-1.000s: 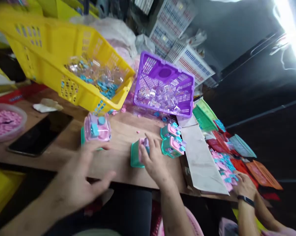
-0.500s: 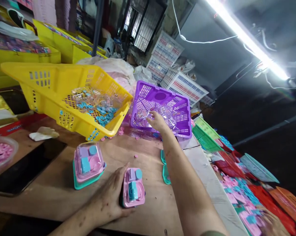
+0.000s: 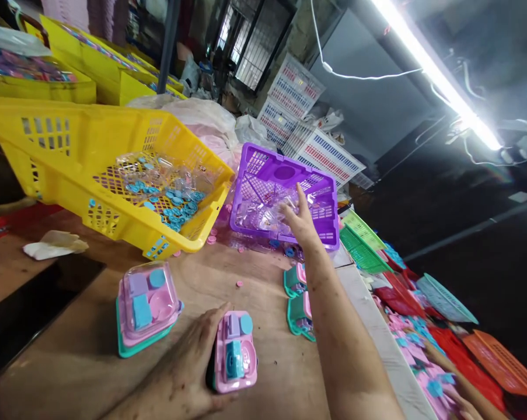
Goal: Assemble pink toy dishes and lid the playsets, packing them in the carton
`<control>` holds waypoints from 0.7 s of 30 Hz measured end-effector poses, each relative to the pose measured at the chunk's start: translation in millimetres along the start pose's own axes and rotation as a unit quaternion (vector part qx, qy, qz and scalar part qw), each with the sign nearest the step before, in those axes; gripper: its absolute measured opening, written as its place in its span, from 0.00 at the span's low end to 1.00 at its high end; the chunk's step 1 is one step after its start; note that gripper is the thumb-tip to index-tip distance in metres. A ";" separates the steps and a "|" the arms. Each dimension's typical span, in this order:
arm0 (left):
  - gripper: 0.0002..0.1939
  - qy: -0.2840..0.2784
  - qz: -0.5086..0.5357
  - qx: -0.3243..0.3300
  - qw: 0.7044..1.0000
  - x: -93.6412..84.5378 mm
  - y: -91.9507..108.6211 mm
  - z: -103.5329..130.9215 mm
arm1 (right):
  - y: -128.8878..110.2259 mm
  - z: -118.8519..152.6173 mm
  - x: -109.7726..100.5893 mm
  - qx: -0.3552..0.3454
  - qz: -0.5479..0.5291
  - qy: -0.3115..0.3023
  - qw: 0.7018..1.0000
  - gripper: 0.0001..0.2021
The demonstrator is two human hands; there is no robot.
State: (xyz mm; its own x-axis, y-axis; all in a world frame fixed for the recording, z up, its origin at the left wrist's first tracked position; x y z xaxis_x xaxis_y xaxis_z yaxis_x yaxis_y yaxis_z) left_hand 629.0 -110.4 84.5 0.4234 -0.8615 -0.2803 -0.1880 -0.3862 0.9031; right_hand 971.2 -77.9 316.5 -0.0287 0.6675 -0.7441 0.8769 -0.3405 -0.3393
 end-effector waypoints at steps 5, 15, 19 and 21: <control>0.69 0.003 -0.004 0.005 1.000 -13.8 14.9 0.2 | -33.6 72.8 -43.0 0.098 -0.110 -0.028 0.989 0.31; 0.65 -0.012 -0.018 0.071 0.997 -17.5 27.4 -4.3 | -117.7 231.5 -20.0 0.117 0.003 -0.307 0.944 0.34; 0.66 -0.017 -0.016 0.074 0.997 -16.6 28.2 -4.0 | -116.8 242.5 -27.8 0.140 -0.061 -0.301 0.941 0.35; 0.68 -0.015 -0.025 0.071 0.997 -15.8 26.3 -3.6 | -116.6 240.9 -41.5 0.128 -0.066 -0.234 0.961 0.31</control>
State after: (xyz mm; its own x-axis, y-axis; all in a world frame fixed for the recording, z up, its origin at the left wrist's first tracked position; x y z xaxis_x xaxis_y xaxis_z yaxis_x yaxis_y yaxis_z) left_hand 620.5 -105.8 113.9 0.4099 -0.8485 -0.3347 -0.2927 -0.4699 0.8328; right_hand 754.5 -225.5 248.3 -0.3975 0.3650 -0.8419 0.7052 -0.4655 -0.5348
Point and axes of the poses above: each hand's wrist, its own z-axis away from the middle knuckle, its own x-axis out of the palm, y = z × x, the point moved 6 cm from there along -z, towards the middle knuckle, and after that the axes turned 2 degrees about y, right-handed, at the moved point
